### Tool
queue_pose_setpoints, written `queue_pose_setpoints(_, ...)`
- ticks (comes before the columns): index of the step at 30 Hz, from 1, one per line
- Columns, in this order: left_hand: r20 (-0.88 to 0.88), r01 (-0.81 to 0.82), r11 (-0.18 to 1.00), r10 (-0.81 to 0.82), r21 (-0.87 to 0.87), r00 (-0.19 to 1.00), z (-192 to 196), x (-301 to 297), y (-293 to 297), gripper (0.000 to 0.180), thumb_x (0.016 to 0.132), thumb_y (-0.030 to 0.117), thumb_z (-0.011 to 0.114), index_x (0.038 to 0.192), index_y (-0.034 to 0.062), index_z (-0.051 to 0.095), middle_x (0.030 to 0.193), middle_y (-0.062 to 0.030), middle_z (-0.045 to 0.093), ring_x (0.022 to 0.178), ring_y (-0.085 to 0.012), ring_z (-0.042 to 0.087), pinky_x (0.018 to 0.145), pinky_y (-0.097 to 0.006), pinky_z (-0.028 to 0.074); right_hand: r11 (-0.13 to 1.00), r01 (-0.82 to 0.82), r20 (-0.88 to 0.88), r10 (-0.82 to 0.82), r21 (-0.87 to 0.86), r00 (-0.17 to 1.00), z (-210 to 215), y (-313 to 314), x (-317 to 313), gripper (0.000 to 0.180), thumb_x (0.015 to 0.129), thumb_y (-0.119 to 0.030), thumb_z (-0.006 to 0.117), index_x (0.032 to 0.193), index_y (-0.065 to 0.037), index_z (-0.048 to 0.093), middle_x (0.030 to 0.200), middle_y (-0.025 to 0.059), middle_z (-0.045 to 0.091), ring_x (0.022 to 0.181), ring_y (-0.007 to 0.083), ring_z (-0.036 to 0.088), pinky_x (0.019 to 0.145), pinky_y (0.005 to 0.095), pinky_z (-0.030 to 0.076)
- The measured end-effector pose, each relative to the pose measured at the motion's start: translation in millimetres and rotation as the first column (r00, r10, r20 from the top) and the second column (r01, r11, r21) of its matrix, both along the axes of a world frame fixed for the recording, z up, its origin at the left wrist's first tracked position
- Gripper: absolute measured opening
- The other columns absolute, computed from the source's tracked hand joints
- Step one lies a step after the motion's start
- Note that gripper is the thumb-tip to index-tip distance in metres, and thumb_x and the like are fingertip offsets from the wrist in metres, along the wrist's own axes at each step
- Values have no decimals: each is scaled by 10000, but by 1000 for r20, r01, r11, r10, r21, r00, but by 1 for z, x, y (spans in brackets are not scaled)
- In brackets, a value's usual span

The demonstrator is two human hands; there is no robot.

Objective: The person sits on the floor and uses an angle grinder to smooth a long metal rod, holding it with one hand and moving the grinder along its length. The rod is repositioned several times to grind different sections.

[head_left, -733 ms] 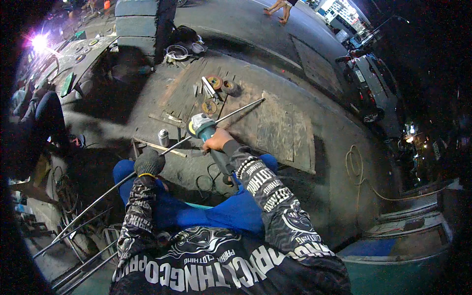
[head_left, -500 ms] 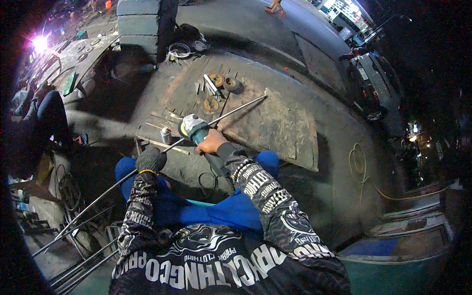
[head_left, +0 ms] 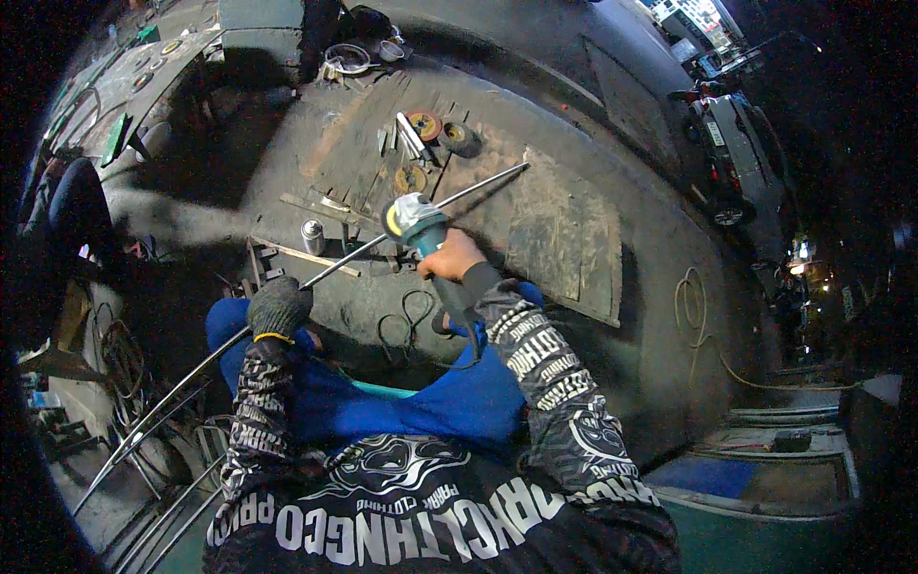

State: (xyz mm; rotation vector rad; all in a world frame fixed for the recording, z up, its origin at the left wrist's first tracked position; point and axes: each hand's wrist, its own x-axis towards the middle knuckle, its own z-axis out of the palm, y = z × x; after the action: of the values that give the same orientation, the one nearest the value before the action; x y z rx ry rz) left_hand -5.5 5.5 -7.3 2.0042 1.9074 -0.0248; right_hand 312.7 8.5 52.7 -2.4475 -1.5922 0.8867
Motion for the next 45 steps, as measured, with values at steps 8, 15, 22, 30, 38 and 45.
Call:
queue_pose_setpoints(8, -18, 7, 999, -8, -34, 1000, 27, 0, -25, 332, 835, 370, 574, 902, 72, 706, 873, -190, 677, 846, -382, 656, 760, -489, 518, 994, 99, 76, -96, -41, 992, 5, 26, 88, 747, 468, -356, 847, 969, 156, 634, 1083, 270, 653, 989, 344, 662, 841, 385, 539)
queue_pose_setpoints(15, -21, -147, 978, 146, -145, 989, 50, 2, -33, 405, 688, 394, 725, 1000, 137, 714, 924, -162, 698, 883, -365, 669, 773, -457, 529, 967, -44, 237, 105, -250, 966, 17, 63, 187, 508, 658, -424, 746, 1083, -150, 694, 1097, 210, 663, 1039, 318, 640, 928, 376, 488)
queue_pose_setpoints(22, -13, -102, 992, 101, -73, 995, 64, -5, -43, 477, 623, 508, 755, 847, 89, 711, 769, -192, 669, 779, -368, 662, 682, -467, 518, 948, -85, 185, 147, -308, 972, -7, 82, 290, 268, 884, -323, 509, 1089, -323, 682, 1190, 37, 654, 1104, 282, 607, 953, 352, 459)
queue_pose_setpoints(30, 1, -143, 989, 143, -36, 990, 68, -7, -46, 363, 716, 429, 698, 855, 93, 715, 762, -167, 665, 775, -358, 658, 692, -470, 509, 875, 482, -193, -481, -48, 855, 10, 104, 306, 510, 522, -240, 790, 939, 25, 664, 928, 149, 640, 762, 291, 609, 677, 424, 490)
queue_pose_setpoints(38, -143, -109, 992, 99, -59, 985, 56, -8, -41, 278, 782, 355, 633, 879, 109, 719, 820, -162, 682, 813, -359, 659, 710, -466, 518, 907, 407, -114, -418, -108, 901, -16, 110, 320, 402, 689, -429, 712, 967, -140, 739, 1077, 149, 676, 987, 263, 642, 829, 355, 500)
queue_pose_setpoints(45, -37, -73, 997, 73, 16, 997, 53, -16, -53, 273, 768, 325, 636, 904, 104, 721, 848, -168, 689, 801, -364, 667, 692, -477, 528, 974, 223, -100, -227, -44, 969, -23, 88, 264, 450, 523, -231, 778, 865, 42, 675, 882, 151, 653, 712, 286, 631, 636, 415, 512)
